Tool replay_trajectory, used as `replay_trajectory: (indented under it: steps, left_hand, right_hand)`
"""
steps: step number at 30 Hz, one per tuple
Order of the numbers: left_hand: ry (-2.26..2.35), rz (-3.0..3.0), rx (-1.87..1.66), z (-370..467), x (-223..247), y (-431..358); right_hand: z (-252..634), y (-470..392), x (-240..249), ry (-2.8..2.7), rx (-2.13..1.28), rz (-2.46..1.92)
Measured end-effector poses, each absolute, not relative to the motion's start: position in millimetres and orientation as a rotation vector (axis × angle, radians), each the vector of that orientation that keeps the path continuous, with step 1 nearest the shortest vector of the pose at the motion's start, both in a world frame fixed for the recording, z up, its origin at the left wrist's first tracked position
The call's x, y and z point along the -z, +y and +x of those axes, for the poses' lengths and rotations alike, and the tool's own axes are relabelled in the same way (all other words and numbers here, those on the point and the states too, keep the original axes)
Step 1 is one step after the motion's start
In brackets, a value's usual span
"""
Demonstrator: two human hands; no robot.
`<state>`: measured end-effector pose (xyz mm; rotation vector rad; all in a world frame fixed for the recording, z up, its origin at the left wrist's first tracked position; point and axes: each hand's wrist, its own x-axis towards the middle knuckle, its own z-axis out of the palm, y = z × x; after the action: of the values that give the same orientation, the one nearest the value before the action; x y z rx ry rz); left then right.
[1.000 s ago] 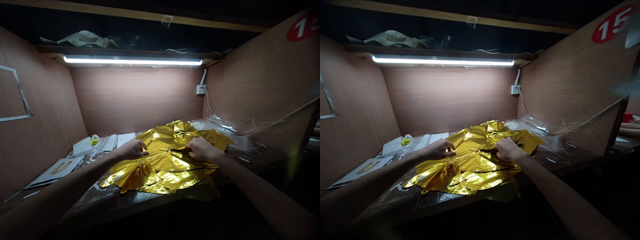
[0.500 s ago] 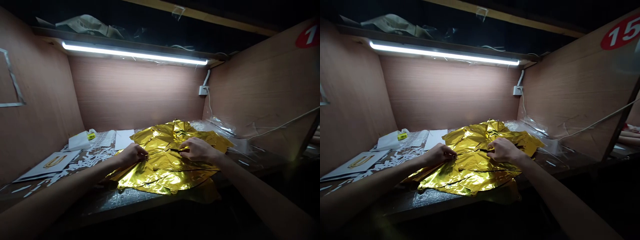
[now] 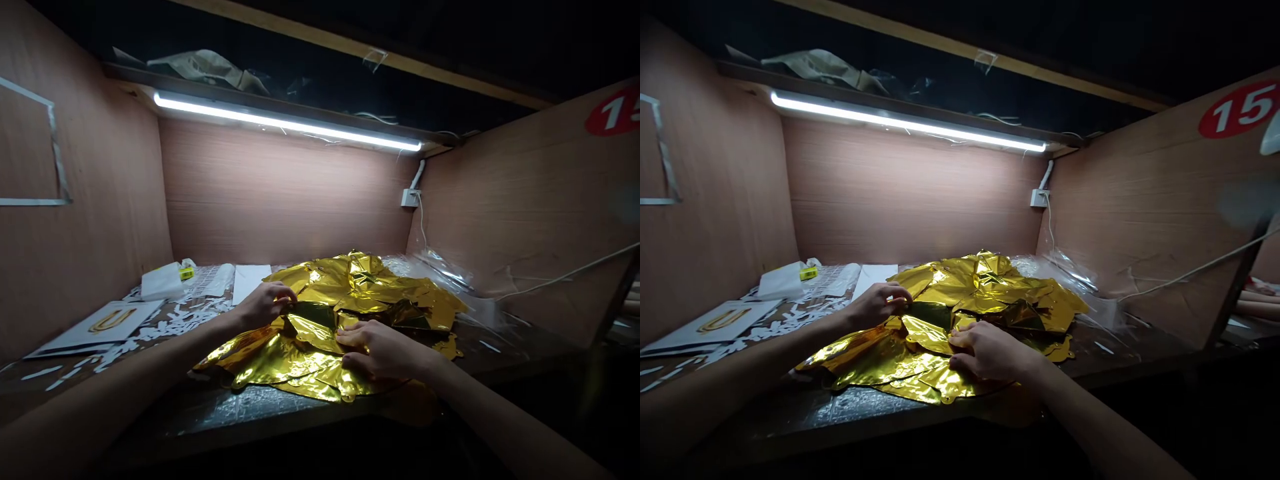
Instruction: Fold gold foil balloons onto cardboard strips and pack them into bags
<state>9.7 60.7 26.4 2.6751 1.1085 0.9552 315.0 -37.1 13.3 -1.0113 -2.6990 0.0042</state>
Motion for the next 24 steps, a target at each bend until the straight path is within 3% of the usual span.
replay_trajectory:
  steps: [7,12,20,24]
  left_hand:
    - [0.797,2.604,-0.812,-3.8,-32.9,43.7]
    - [0.622,2.754,-0.760,1.2,-25.4,35.3]
    - [1.037,2.486,-0.748,5.5,-29.2,39.8]
    - [1.151,2.370,-0.632,-2.7,-38.2,39.4]
  right_hand:
    - [311.5,-35.0,-4.3,-2.595,0.139,-1.139]
    - [310.4,-34.7,-35.0,-2.474,0.284,-1.273]
    - [287.6,-3.1,-132.1,-2.488,0.740,-1.212]
    - [265.6,17.6,-128.7,-2.332,1.128,-1.111]
